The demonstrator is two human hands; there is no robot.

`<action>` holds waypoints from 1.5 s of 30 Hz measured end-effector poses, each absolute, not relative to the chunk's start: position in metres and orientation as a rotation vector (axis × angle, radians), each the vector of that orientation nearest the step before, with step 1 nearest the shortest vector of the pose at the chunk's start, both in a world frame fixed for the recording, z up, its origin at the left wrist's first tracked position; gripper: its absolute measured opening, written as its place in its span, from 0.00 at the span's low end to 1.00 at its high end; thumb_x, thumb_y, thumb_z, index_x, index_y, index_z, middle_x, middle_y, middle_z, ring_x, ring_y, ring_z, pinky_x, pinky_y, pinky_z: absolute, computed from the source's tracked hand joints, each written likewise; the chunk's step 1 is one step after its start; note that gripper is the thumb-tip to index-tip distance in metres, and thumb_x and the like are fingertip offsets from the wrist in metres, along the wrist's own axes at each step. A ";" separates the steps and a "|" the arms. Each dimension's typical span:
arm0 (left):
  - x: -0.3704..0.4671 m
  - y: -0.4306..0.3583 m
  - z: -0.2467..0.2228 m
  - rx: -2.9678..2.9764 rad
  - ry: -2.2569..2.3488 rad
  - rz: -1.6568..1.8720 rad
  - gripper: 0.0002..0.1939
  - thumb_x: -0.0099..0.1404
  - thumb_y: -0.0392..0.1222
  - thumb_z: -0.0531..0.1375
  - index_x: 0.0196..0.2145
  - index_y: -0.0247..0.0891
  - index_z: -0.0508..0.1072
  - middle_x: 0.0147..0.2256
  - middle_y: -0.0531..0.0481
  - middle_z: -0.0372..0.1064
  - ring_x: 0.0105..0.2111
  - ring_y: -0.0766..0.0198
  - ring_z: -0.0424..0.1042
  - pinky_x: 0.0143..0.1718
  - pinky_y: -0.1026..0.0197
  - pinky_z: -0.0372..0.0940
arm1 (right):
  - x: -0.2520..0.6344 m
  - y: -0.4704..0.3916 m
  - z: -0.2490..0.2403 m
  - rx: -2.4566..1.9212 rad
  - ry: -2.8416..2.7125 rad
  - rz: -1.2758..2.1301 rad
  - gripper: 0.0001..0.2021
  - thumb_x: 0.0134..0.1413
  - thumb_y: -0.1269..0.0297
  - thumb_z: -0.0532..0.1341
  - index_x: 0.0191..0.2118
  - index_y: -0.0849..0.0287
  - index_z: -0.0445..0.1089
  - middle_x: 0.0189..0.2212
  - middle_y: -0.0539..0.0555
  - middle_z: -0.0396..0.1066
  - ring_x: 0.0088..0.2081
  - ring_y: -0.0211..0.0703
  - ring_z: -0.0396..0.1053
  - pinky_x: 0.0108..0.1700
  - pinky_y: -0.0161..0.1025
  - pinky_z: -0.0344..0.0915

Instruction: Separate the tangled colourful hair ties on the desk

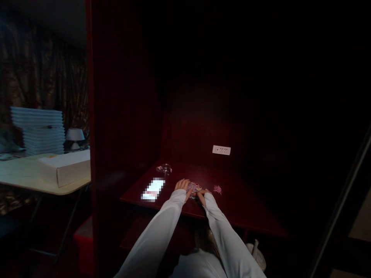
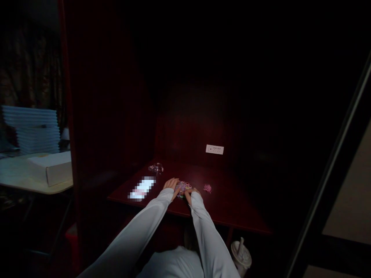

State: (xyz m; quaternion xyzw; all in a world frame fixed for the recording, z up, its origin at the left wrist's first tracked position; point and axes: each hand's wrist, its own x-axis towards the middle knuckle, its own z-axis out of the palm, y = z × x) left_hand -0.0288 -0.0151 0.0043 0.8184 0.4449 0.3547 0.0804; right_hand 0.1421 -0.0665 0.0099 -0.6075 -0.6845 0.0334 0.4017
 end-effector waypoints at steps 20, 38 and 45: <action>-0.041 -0.023 0.010 2.433 1.400 0.863 0.21 0.69 0.43 0.61 0.59 0.47 0.73 0.66 0.52 0.66 0.64 0.54 0.63 0.64 0.53 0.64 | 0.145 -0.040 0.004 -1.647 -1.571 -0.034 0.12 0.62 0.57 0.61 0.31 0.52 0.79 0.35 0.53 0.78 0.42 0.48 0.64 0.45 0.41 0.59; -0.045 -0.029 0.019 2.403 1.432 0.897 0.18 0.72 0.45 0.59 0.58 0.47 0.73 0.63 0.53 0.70 0.61 0.54 0.63 0.62 0.54 0.60 | 0.135 -0.045 0.004 -1.861 -1.757 -0.076 0.20 0.61 0.55 0.65 0.57 0.52 0.76 0.53 0.59 0.78 0.55 0.57 0.64 0.55 0.48 0.58; -0.041 -0.031 0.020 2.326 1.539 0.923 0.15 0.75 0.44 0.55 0.56 0.47 0.73 0.59 0.51 0.72 0.59 0.54 0.64 0.59 0.53 0.60 | 0.138 -0.047 0.009 -1.762 -1.793 -0.029 0.15 0.61 0.57 0.66 0.52 0.50 0.79 0.49 0.56 0.79 0.52 0.54 0.66 0.53 0.47 0.61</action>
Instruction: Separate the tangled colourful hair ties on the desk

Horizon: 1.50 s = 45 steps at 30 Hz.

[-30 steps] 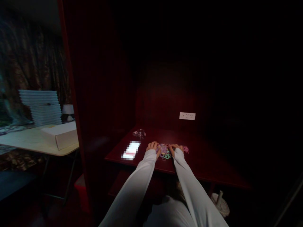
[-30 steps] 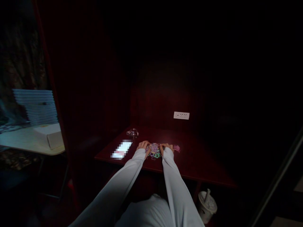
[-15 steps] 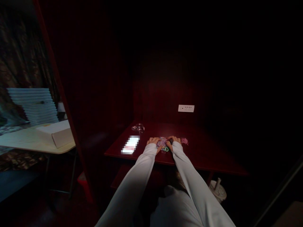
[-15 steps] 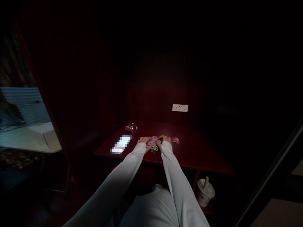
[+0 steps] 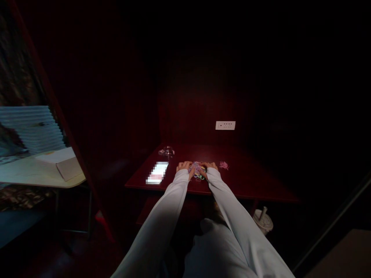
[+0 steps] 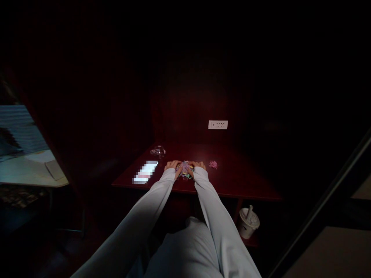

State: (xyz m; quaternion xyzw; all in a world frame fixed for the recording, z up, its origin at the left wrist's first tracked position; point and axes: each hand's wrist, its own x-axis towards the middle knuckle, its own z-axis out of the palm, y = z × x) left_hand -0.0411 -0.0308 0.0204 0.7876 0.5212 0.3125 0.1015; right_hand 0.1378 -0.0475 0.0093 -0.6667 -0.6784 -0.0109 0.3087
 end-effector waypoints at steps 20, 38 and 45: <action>-0.037 -0.032 0.028 2.637 1.415 0.805 0.21 0.72 0.42 0.56 0.61 0.49 0.70 0.62 0.49 0.71 0.60 0.48 0.62 0.62 0.46 0.54 | 0.136 -0.047 0.007 -1.567 -1.664 0.150 0.13 0.59 0.63 0.65 0.50 0.51 0.77 0.40 0.52 0.80 0.47 0.47 0.71 0.50 0.40 0.66; -0.040 -0.040 0.032 2.441 1.713 0.868 0.16 0.76 0.43 0.51 0.52 0.43 0.76 0.56 0.45 0.76 0.58 0.48 0.66 0.61 0.45 0.56 | 0.139 -0.044 0.006 -1.615 -1.536 0.069 0.15 0.65 0.59 0.58 0.46 0.53 0.82 0.41 0.57 0.79 0.48 0.51 0.69 0.53 0.45 0.67; -0.040 -0.037 0.030 2.352 1.814 0.804 0.16 0.74 0.40 0.52 0.52 0.40 0.75 0.53 0.40 0.78 0.57 0.46 0.67 0.58 0.45 0.57 | 0.128 -0.059 0.018 -1.545 -1.764 -0.027 0.13 0.65 0.61 0.60 0.48 0.50 0.82 0.48 0.55 0.77 0.52 0.52 0.63 0.57 0.47 0.61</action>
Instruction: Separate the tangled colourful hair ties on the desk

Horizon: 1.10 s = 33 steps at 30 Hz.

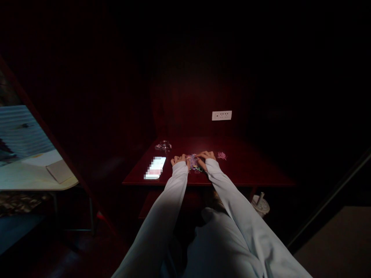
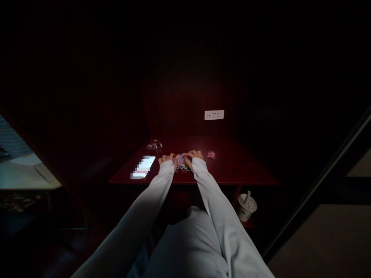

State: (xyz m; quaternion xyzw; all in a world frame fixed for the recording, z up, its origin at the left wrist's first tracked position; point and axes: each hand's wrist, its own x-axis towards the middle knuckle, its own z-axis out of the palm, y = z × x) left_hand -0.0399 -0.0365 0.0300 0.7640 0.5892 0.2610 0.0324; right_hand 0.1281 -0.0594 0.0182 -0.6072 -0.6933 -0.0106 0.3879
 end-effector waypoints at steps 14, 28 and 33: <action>-0.040 -0.038 0.030 2.450 1.747 0.738 0.15 0.74 0.43 0.54 0.52 0.40 0.76 0.55 0.41 0.75 0.58 0.46 0.67 0.58 0.46 0.59 | 0.131 -0.055 0.012 -1.626 -1.744 -0.055 0.14 0.67 0.60 0.58 0.39 0.52 0.82 0.46 0.57 0.76 0.51 0.54 0.62 0.53 0.48 0.61; -0.041 -0.036 0.029 2.470 1.720 0.706 0.15 0.72 0.43 0.56 0.53 0.44 0.76 0.58 0.44 0.74 0.60 0.45 0.65 0.58 0.47 0.58 | 0.132 -0.055 0.009 -1.645 -1.796 0.007 0.11 0.64 0.58 0.63 0.45 0.49 0.84 0.49 0.56 0.76 0.53 0.53 0.62 0.56 0.48 0.61; -0.042 -0.036 0.029 2.473 1.705 0.721 0.16 0.72 0.42 0.56 0.54 0.44 0.76 0.58 0.44 0.74 0.60 0.46 0.65 0.58 0.46 0.58 | 0.132 -0.059 0.011 -1.613 -1.792 0.013 0.15 0.65 0.59 0.62 0.51 0.48 0.82 0.50 0.56 0.75 0.53 0.53 0.61 0.56 0.48 0.61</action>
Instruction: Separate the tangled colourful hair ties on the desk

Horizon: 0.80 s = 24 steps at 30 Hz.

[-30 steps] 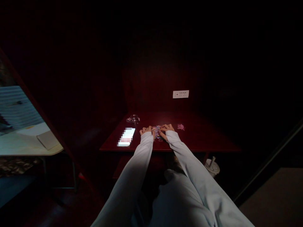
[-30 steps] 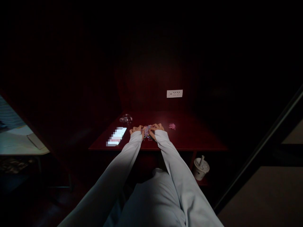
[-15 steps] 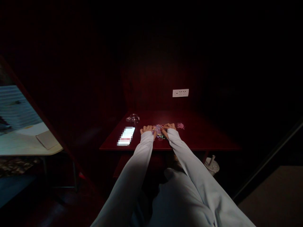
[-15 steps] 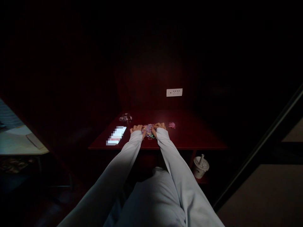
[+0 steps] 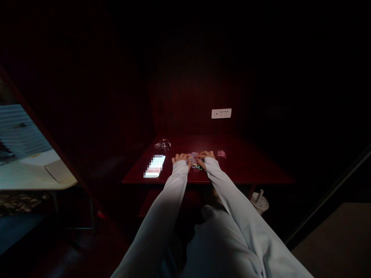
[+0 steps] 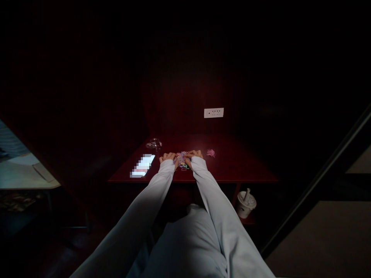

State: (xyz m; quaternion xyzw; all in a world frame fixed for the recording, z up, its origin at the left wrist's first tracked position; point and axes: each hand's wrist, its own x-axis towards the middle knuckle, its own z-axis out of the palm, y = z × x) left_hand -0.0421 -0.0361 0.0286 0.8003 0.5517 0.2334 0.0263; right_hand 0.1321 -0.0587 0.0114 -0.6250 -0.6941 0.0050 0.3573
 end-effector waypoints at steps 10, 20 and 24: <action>-0.042 -0.038 0.031 2.466 1.720 0.688 0.18 0.71 0.36 0.54 0.54 0.42 0.77 0.58 0.46 0.74 0.59 0.48 0.66 0.58 0.46 0.59 | 0.135 -0.052 0.010 -1.598 -1.716 -0.006 0.13 0.66 0.59 0.61 0.49 0.49 0.83 0.46 0.57 0.76 0.51 0.54 0.62 0.56 0.49 0.63; -0.041 -0.039 0.033 2.477 1.702 0.793 0.18 0.68 0.33 0.55 0.53 0.42 0.74 0.57 0.45 0.74 0.57 0.48 0.66 0.57 0.48 0.59 | 0.136 -0.049 0.007 -1.530 -1.707 0.004 0.11 0.63 0.58 0.63 0.42 0.49 0.84 0.45 0.57 0.76 0.50 0.55 0.61 0.55 0.50 0.61; -0.041 -0.036 0.031 2.512 1.692 0.770 0.18 0.68 0.32 0.54 0.51 0.42 0.76 0.57 0.44 0.73 0.56 0.49 0.67 0.55 0.48 0.59 | 0.133 -0.053 0.010 -1.493 -1.730 0.016 0.11 0.63 0.62 0.61 0.41 0.50 0.83 0.44 0.56 0.76 0.50 0.53 0.62 0.55 0.49 0.60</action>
